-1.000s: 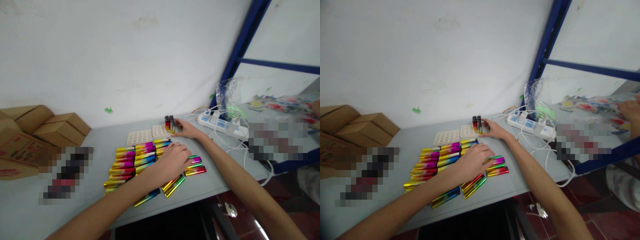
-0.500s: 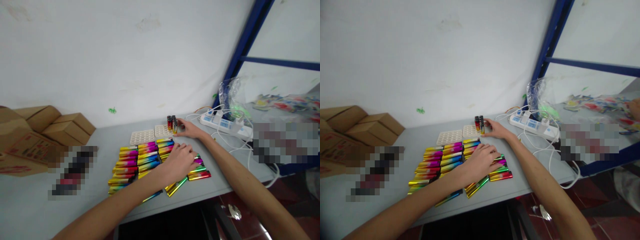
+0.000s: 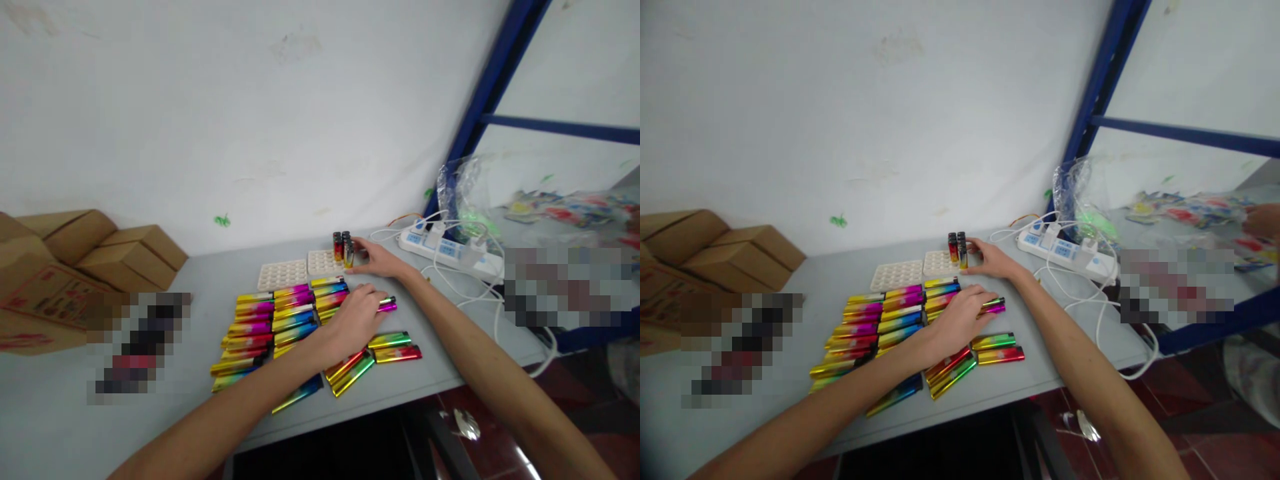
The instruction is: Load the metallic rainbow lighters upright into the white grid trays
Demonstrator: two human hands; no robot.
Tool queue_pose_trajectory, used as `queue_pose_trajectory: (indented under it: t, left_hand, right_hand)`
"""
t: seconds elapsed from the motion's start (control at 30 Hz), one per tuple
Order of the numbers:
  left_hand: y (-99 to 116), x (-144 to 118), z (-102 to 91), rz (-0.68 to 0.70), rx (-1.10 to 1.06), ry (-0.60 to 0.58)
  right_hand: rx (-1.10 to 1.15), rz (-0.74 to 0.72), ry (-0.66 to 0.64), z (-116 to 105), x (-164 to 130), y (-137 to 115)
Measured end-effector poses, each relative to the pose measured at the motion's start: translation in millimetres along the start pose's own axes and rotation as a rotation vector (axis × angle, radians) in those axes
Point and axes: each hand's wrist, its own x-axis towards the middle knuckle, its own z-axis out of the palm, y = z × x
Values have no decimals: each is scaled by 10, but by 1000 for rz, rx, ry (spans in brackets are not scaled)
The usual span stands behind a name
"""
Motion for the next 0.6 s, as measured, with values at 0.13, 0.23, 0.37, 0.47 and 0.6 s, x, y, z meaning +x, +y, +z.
queue_pose_trajectory:
  t: [0.13,0.23,0.37,0.47,0.6]
  left_hand:
    - [-71,39,25,-41,-86,71]
    - [-85,46,71,-20,-83,66]
    - [-85,54,127,3,-45,44]
    - [-60,63,80,25,-105,80]
    - [27,14,-199,29,-210,167]
  right_hand:
    - [-7,-20,10,2,8,15]
    - [-29,-14,19,-3,12,7]
    - [-30,-14,26,-6,12,-9]
    - [-26,-15,20,-3,10,4]
    - [-31,-5,21,-4,8,42]
